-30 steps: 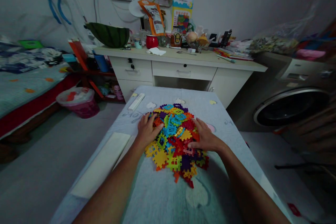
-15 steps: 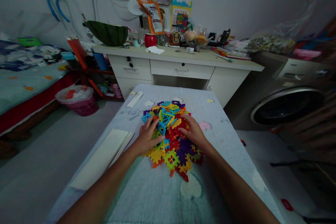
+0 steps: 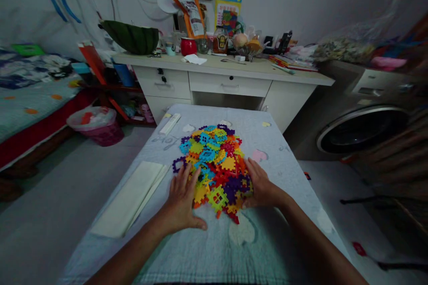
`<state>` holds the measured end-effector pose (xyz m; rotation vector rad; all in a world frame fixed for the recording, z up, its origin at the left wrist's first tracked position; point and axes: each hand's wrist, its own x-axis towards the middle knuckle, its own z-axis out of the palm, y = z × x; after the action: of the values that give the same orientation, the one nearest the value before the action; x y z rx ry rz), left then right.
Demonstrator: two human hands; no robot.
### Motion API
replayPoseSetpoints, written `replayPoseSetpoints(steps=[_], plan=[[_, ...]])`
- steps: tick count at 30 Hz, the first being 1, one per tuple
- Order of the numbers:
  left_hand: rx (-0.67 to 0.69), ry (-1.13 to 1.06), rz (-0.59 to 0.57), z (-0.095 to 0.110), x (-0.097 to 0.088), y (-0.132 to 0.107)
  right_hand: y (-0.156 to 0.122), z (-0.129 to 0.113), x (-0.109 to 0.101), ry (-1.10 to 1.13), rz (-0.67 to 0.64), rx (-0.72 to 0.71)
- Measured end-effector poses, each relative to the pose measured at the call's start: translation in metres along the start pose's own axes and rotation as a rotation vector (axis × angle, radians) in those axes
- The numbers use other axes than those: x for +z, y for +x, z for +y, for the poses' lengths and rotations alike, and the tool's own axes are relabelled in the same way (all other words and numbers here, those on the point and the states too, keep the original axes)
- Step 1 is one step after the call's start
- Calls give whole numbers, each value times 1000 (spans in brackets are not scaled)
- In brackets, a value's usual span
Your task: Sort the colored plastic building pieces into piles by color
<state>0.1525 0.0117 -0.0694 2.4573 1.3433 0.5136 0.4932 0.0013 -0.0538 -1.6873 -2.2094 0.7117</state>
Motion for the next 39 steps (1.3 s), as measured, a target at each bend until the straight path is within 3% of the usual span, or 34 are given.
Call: replayPoseSetpoints(steps=[6,10,16,20,25,28,31,35,39], plan=[[35,52,157,28,15,24,14,-13,13,71,187,-91],[-3,57,250,40,16,43,32,-20,4,135,321,-150],[37,28,342,42,15,61,65,-30,-18,219,441,-191],[73,13,414,38,16,60,90,-52,-21,287,470,-269],[62,-85,466,29,8,54,103,-73,-22,415,375,-406],[32,-121,469,23,0,53,105,-63,-25,460,459,-288],[3,-135,484,17,-4,52,108,-47,-27,322,534,-76],[-4,-138,461,9,-4,50,118,-44,-24,172,402,105],[-11,-147,407,5,1,49,130,-54,-22,88,327,155]])
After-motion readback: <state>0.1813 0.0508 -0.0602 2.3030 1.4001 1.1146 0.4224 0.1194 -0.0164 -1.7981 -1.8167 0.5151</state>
